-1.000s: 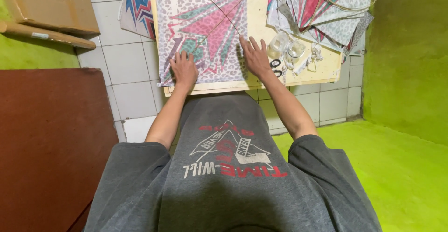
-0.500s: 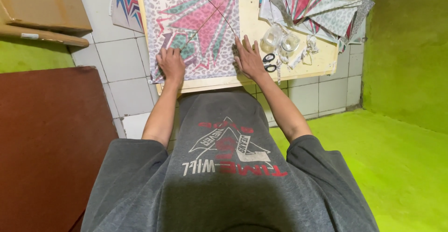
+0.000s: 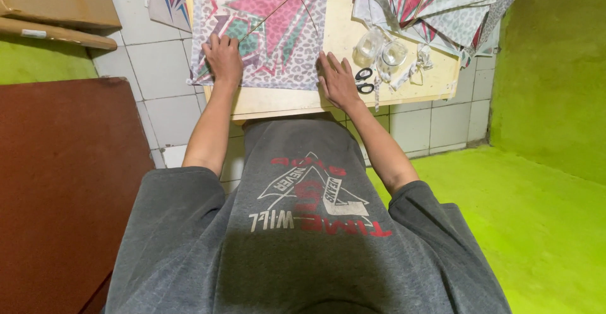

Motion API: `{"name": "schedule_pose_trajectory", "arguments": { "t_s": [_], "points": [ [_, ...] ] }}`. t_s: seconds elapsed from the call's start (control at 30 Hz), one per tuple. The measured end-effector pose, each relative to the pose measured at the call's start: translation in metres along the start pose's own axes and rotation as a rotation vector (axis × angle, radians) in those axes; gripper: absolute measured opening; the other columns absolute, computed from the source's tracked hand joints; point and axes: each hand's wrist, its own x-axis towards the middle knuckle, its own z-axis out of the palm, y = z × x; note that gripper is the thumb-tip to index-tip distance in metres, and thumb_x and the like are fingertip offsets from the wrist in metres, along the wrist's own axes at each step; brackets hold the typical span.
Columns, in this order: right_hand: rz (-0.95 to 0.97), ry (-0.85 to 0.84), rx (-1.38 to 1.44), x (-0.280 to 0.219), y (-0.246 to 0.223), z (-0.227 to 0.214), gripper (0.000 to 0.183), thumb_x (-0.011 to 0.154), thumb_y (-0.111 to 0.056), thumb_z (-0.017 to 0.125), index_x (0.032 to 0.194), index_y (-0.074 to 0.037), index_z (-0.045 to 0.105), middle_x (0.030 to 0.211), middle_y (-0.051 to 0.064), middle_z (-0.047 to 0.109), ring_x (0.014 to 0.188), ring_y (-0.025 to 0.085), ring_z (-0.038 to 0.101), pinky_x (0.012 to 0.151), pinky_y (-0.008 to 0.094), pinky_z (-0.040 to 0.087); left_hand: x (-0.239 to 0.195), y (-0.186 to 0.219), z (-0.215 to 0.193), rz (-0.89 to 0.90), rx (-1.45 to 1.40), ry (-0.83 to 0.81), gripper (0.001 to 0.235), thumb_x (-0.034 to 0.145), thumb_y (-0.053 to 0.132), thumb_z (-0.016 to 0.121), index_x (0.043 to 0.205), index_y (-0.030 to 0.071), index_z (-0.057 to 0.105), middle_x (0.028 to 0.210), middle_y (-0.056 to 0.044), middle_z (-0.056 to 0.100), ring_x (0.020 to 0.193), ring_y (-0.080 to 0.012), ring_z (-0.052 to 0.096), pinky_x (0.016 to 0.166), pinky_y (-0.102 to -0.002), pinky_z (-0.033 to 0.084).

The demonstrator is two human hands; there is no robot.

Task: The person is seen assembling kites on a wooden table. They apply glue from a small plastic bottle to the edges of the kite's plastic/paper cover and then fold the edges over the bamboo frame, pressing them down to secure the bond.

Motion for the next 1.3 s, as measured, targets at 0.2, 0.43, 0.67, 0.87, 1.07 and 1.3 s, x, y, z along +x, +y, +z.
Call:
{"name": "schedule_pose_trajectory", "arguments": {
  "t_s": [0.2, 0.43, 0.67, 0.87, 1.07, 1.3],
  "points": [
    [-0.052, 0.033, -0.034, 0.012, 0.004, -0.009, 0.061, 0.113, -0.038, 0.023, 0.165, -0.006, 0.015, 0.162, 0.016, 0.044, 0.152, 0.032, 0.036, 0.123, 0.055, 0.023, 0.007, 0.023, -0.02, -0.14, -0.028, -0.13, 0.02, 0.086, 0.013, 0.08, 0.106, 0.016, 0.077, 0.105, -0.001, 0.072, 0.099, -0.0226, 0.052, 0.084, -0.04, 0.037],
    [-0.075, 0.053, -0.012, 0.023, 0.009, -0.002, 0.064, 0.115, -0.041, 0.023, 0.166, -0.007, 0.005, 0.148, 0.016, 0.06, 0.156, 0.033, 0.028, 0.121, 0.057, 0.021, 0.002, 0.085, -0.046, -0.217, -0.141, -0.205, 0.047, 0.089, 0.02, 0.074, 0.135, 0.019, 0.063, 0.133, -0.004, 0.063, 0.115, -0.0238, 0.054, 0.094, -0.041, 0.036],
    [-0.054, 0.071, 0.042, 0.026, 0.006, -0.002, 0.063, 0.113, -0.038, 0.03, 0.165, -0.007, 0.012, 0.162, 0.017, 0.045, 0.156, 0.034, 0.025, 0.122, 0.057, 0.021, -0.026, 0.096, -0.068, -0.291, -0.241, -0.282, 0.048, 0.093, 0.026, 0.068, 0.14, 0.014, 0.06, 0.14, -0.008, 0.06, 0.123, -0.0264, 0.049, 0.096, -0.044, 0.035],
    [-0.071, 0.065, 0.039, 0.028, 0.008, 0.003, 0.063, 0.114, -0.037, 0.032, 0.165, -0.007, 0.012, 0.164, 0.018, 0.04, 0.156, 0.035, 0.025, 0.123, 0.057, 0.021, -0.059, 0.059, -0.058, -0.288, -0.1, -0.18, 0.057, 0.089, 0.014, 0.07, 0.144, 0.008, 0.054, 0.146, -0.007, 0.052, 0.115, -0.0307, 0.048, 0.084, -0.046, 0.035],
    [-0.055, 0.082, 0.041, 0.028, 0.008, 0.008, 0.064, 0.114, -0.038, 0.032, 0.165, -0.006, 0.012, 0.165, 0.016, 0.039, 0.158, 0.032, 0.021, 0.123, 0.059, 0.02, -0.005, 0.063, -0.083, -0.383, -0.104, -0.669, 0.072, 0.108, 0.049, 0.047, 0.168, 0.033, 0.011, 0.168, -0.017, -0.014, 0.156, -0.0405, -0.01, 0.116, -0.08, -0.002],
    [-0.009, 0.04, 0.033, 0.028, 0.002, 0.005, 0.065, 0.112, -0.036, 0.035, 0.164, -0.005, 0.013, 0.166, 0.016, 0.036, 0.157, 0.035, 0.021, 0.122, 0.062, 0.019, 0.033, 0.08, -0.061, -0.349, -0.077, -0.684, 0.068, 0.105, 0.056, 0.035, 0.167, 0.034, 0.019, 0.167, -0.019, -0.013, 0.149, -0.0462, -0.019, 0.11, -0.087, 0.0]
  ]
}}
